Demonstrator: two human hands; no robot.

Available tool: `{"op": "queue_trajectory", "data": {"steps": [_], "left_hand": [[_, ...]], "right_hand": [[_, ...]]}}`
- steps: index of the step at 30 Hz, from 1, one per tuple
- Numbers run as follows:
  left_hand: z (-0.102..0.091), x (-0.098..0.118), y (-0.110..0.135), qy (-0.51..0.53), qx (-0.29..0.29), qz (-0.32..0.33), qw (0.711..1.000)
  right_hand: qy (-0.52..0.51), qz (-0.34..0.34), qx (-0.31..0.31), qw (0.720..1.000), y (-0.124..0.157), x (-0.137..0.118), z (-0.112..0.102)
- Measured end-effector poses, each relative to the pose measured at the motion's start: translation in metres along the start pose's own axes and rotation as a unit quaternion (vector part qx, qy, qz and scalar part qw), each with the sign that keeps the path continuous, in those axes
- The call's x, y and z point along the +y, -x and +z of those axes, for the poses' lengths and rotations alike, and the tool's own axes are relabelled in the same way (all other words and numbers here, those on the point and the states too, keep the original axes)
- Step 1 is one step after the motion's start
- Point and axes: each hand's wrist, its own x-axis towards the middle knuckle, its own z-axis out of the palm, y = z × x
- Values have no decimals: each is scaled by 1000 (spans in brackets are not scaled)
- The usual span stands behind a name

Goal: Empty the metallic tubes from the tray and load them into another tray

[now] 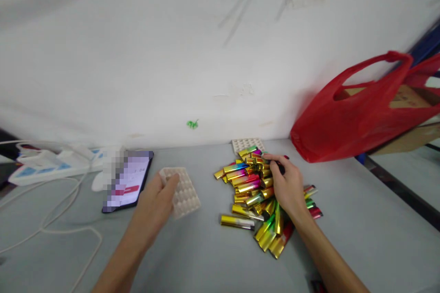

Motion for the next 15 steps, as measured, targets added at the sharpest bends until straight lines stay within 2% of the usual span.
{"op": "queue_trajectory", "data": {"steps": [4,6,8,10,12,13,15], "left_hand": [[-14,-8,-5,-73,-35,-13,997],[-16,-5,-6,-149,-58,1,987],[-16,-1,-2,-261,-46,38,964],[-11,3,10,-385,28,98,917],[-1,3,31,-455,135,178,862],[6,2,46,-445,172,227,849],[24,-3,82,-353,154,384,839]], "right_hand": [[1,0,-2,1000,0,0,0],[2,0,-2,1000,0,0,0],[3,-1,-1,1000,0,0,0],[3,0,-2,1000,0,0,0],[4,0,-2,1000,0,0,0],[4,0,-3,1000,0,0,0],[4,0,-3,1000,0,-1,0]]}}
